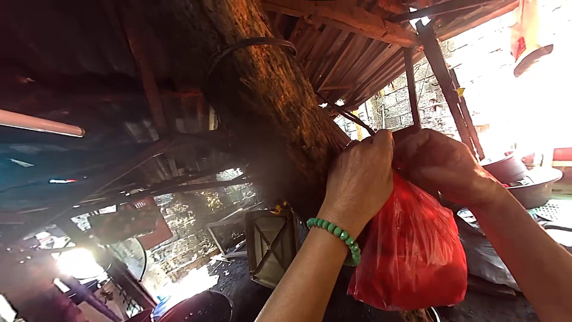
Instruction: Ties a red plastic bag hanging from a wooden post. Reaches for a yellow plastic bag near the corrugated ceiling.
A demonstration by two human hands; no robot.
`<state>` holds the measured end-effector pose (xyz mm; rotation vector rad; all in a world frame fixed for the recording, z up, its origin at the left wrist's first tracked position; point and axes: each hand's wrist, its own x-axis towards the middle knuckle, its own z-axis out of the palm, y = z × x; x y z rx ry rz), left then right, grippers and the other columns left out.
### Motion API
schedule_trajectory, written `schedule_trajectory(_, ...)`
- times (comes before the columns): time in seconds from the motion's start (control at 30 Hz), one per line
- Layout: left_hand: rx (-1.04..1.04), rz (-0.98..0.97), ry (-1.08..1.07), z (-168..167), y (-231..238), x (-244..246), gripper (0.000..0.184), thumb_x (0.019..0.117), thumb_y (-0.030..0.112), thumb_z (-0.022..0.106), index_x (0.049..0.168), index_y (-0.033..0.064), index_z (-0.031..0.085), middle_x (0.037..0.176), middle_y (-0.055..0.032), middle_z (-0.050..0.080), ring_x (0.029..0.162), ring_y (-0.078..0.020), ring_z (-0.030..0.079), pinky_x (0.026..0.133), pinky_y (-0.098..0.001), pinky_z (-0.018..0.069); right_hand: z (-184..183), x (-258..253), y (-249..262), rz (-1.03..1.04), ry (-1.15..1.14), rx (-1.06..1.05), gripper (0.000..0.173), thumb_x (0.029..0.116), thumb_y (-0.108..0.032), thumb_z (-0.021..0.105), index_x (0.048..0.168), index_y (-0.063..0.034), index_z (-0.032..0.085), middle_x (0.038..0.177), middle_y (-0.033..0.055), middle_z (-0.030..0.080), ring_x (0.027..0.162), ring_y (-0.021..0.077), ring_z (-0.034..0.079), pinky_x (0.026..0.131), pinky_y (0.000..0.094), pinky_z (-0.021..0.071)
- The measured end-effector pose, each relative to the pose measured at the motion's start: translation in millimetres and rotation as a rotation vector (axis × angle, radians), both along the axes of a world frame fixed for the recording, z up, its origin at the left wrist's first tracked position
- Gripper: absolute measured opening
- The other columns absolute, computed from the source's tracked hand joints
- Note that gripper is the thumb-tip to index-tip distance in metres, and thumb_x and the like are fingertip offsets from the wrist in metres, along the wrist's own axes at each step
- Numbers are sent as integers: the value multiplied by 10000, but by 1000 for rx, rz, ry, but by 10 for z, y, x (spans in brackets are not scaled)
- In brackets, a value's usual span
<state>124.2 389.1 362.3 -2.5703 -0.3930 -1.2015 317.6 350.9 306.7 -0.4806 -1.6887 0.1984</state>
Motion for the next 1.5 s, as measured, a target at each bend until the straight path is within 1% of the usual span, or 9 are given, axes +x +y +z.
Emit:
schedule_trajectory(0.37,22,19,19,-8,1,-8,97,1006,112,605,1035,48,672,797,-106,661,762,-269,675,662,-431,537,-37,-444,125,-595,208,196,214,905,-37,647,1070,-72,515,950,-26,630,763,-16,628,677,150,550)
schedule_trajectory(0.63,17,-4,47,-17,8,-10,182,1008,94,604,1169,78,686,856,-93,702,807,-262,691,709,-434,545,-224,-443,12,-358,336,14,247,909,5,580,1131,-102,594,950,-59,681,790,-2,653,684,164,565)
schedule_trajectory(0.87,32,-54,32,-23,27,-15,166,1015,76,584,1149,82,682,851,-94,693,779,-256,686,688,-439,538,-137,-540,177,-632,551,-29,217,932,-18,676,1103,-29,543,900,-10,618,725,-34,606,658,136,523)
schedule_trajectory(1.03,82,-138,-128,-66,10,-38,145,1003,47,580,1088,28,696,910,-133,675,780,-238,667,664,-373,528,-445,-505,-8,-561,550,-17,259,1002,-137,530,1254,-75,530,1057,-3,616,851,62,669,735,283,609)
schedule_trajectory(1.13,139,-240,-250,-118,97,10,118,989,43,595,1048,36,698,885,-94,653,716,-182,635,627,-314,531,-906,-716,-176,-767,452,-44,286,1054,-289,515,1217,-75,610,1060,-43,685,917,1,662,808,230,576)
schedule_trajectory(1.23,166,-299,-314,-145,128,30,117,975,33,605,1046,21,696,884,-100,663,731,-164,647,646,-277,539,-1520,-920,-204,-853,400,-72,788,877,-636,658,1369,-29,556,1306,69,608,1210,55,571,1025,258,494)
schedule_trajectory(1.3,185,-318,-349,-156,140,42,109,967,31,617,1037,19,699,885,-107,670,762,-165,666,670,-266,550,-1681,-1046,-315,-825,445,-152,846,805,-543,759,1384,26,519,1303,103,623,1194,41,587,1011,227,499)
schedule_trajectory(1.4,193,-327,-373,-171,147,39,105,977,42,618,1041,14,696,899,-122,686,803,-192,688,697,-292,563,-1745,-1172,-596,-715,374,-308,491,810,-212,785,1195,52,636,1080,72,723,1004,34,681,898,238,573)
schedule_trajectory(1.5,196,-342,-390,-166,151,33,125,982,42,609,1054,2,702,901,-137,695,787,-212,688,681,-315,561,-1918,-1227,-949,-651,153,-433,335,825,-165,783,1057,50,674,962,122,723,897,133,695,835,340,574)
